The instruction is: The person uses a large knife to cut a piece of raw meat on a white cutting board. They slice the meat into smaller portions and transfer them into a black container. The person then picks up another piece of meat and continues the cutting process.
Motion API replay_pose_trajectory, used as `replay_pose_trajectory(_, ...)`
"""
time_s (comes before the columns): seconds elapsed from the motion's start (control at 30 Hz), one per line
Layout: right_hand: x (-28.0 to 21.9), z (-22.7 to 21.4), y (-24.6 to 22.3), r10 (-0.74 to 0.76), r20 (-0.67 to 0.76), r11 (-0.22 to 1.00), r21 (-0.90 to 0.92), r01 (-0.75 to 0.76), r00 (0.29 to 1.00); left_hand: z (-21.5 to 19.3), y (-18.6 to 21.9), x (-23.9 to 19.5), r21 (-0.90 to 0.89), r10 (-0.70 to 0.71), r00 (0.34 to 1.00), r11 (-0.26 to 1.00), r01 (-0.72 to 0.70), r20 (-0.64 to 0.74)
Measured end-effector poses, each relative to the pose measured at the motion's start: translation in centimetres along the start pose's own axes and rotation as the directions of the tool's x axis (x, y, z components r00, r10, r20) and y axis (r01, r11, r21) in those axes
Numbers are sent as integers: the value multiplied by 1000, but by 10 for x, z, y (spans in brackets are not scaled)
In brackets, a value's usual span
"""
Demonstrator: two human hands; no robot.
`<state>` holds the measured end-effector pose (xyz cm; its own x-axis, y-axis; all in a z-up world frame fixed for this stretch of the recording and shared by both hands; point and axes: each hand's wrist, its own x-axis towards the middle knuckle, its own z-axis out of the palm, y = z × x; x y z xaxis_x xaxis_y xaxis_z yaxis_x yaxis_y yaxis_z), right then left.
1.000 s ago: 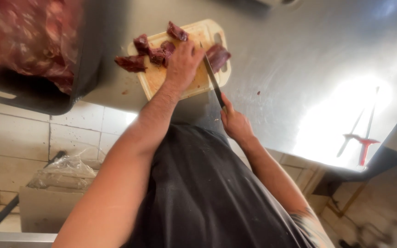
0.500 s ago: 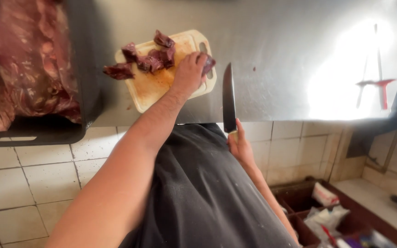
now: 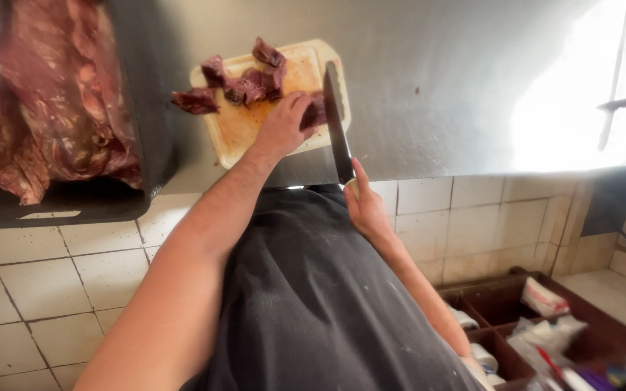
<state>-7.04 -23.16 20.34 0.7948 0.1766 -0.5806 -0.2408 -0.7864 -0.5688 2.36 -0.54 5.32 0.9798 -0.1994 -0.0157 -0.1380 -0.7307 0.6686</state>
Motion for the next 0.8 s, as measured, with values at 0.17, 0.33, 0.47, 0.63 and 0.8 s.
replay_pose_trajectory(0.17, -1, 10, 8, -74, -21, 996, -58, 72, 997, 15, -14, -1, 128, 220, 973, 969, -210, -65)
replay_pose_trajectory(0.33, -11, 9, 8, -100, -38, 982, -166, 93, 994, 29, -20, 1, 195, 267, 956, 951, -241, -121)
replay_pose_trajectory(0.47, -5, 6, -5, -70, 13, 982, -176, 72, 997, 13, -6, 3, 216, 271, 943, 949, -229, -194)
replay_pose_trajectory(0.63, 37, 2, -17, -31, 41, 988, -153, 37, 999, 22, -12, 6, 211, 242, 950, 957, -199, -200)
replay_pose_trajectory(0.8, 82, -1, -40, -48, 106, 977, -200, 68, 993, 26, -12, 7, 171, 201, 968, 970, -175, -149)
